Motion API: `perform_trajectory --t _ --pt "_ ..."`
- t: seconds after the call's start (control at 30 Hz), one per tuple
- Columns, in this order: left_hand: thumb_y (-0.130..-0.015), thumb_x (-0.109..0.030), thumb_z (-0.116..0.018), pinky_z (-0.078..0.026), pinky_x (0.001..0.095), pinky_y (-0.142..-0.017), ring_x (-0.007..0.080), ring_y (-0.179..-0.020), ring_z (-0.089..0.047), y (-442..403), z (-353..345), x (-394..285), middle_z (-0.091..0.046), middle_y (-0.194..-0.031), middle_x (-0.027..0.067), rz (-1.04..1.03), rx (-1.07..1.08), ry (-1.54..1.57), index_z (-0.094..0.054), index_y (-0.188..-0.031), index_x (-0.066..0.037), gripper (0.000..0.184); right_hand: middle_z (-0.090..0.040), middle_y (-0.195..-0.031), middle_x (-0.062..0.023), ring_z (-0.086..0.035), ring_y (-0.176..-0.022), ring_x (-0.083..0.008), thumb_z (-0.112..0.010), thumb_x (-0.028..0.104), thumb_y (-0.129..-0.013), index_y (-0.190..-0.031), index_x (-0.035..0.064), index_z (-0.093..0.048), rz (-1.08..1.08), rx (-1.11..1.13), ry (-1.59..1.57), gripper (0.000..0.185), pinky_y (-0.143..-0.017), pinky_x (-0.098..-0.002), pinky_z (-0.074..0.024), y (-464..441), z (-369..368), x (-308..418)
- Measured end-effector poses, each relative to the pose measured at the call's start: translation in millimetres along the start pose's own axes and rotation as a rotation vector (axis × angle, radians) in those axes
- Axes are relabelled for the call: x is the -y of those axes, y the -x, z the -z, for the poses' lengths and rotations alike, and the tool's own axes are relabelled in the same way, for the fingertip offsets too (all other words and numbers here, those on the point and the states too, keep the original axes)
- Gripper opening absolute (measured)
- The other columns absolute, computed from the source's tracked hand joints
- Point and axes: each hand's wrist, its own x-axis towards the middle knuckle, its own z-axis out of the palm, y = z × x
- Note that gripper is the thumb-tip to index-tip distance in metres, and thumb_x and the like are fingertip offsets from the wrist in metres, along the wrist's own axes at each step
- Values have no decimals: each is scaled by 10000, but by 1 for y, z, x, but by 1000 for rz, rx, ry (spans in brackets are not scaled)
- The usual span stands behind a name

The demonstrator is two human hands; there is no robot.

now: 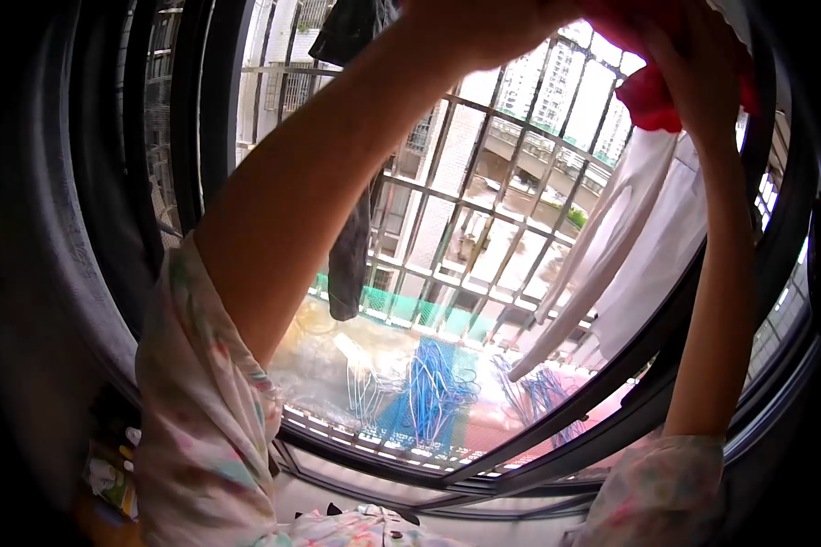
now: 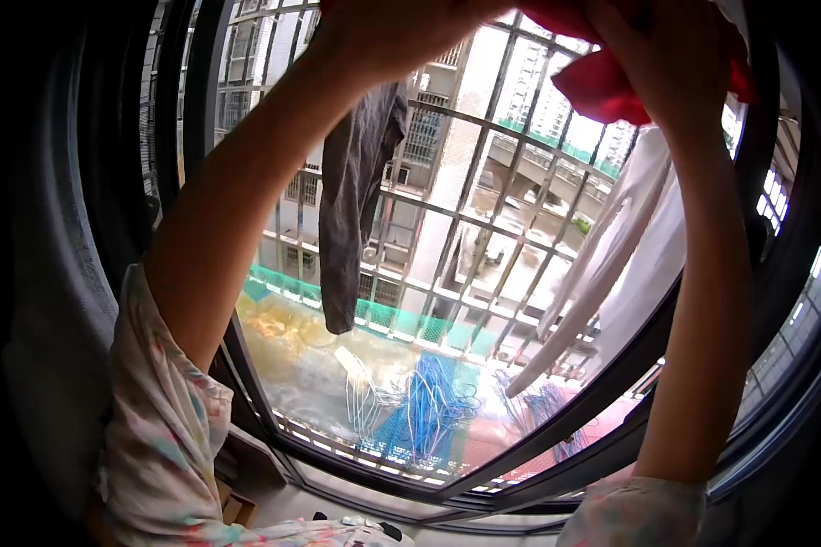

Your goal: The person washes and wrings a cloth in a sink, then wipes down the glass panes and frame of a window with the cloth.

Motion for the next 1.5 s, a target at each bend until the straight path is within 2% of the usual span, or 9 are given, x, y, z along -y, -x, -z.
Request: perform_trajectory --t 0.17,0.33,0.5,0.6,0.73,0.9,1.03,1.2,1.5 --pt "-866 -353 -534 -296 566 -989 364 -1262 -373 77 44 46 -460 -1321 136 -34 74 -177 -481 -1218 -114 428 -442 -1349 -152 -343 -1280 -380 -677 310 -635 -1155 76 -574 6 1 -126 579 -1014 -558 -289 4 -19 126" --pt "-959 -357 -388 -103 483 -1125 400 -1379 -166 244 118 15 -226 -1471 246 576 357 -135 -277 -1403 25 596 -515 -1247 -68 -405 -1230 -280 -693 406 -578 -1109 157 -598 95 203 -475 594 -887 -625 -324 65 -13 212" --pt "-970 -426 -380 -170 418 -1109 313 -1365 -203 380 159 -87 -192 -1471 198 1081 196 263 -130 -1440 2 683 -514 -1262 -21 -413 -1255 -204 -570 256 -786 -1107 196 -582 239 347 -458 327 -933 -516 -347 200 13 298" --pt "-952 -431 -435 -191 394 -1101 292 -1361 -215 379 161 -162 -165 -1481 174 1233 376 189 -76 -1447 -19 738 -480 -1316 2 -367 -1299 -184 -548 266 -823 -1291 183 -475 437 391 -429 481 -999 -478 -331 248 54 258" --pt "-942 -433 -454 -172 394 -1098 292 -1378 -181 338 150 -204 -162 -1493 187 1124 451 554 -90 -1441 -8 750 -481 -1344 7 -388 -1286 -234 -554 324 -835 -1245 246 -514 188 476 -453 419 -985 -517 -349 270 102 181" --pt "-929 -524 -357 -101 697 -994 624 -1291 -30 240 94 -250 -116 -1503 229 560 438 347 -429 -1335 -144 561 -407 -1380 -191 -305 -1283 -482 -533 559 -842 -1140 185 -570 -204 421 -175 479 -1022 -609 -240 307 148 109" --pt "-898 -358 -471 -210 648 -976 527 -1302 -180 290 103 -284 -189 -1516 117 349 487 272 -567 -1200 -161 373 -392 -1314 -295 -280 -1268 -518 -543 541 -837 -1144 61 -538 -281 339 -97 569 -1014 -650 -205 381 165 140" --pt "-751 -150 -604 -412 407 -913 209 -1164 -499 414 170 -293 -472 -1338 -17 192 691 577 -672 -987 -202 251 -146 -1438 -293 -119 -1332 -509 -650 515 -773 -1389 -36 -201 -654 674 -165 941 -1061 -612 -119 521 229 249" --pt "-758 -202 -638 -413 428 -899 233 -1312 -327 446 207 -251 -434 -1356 -64 299 698 578 -654 -1090 -244 335 39 -1498 -277 110 -1392 -404 -603 259 -858 -1442 -34 -14 -1050 769 -283 880 -1077 -554 82 453 230 303"
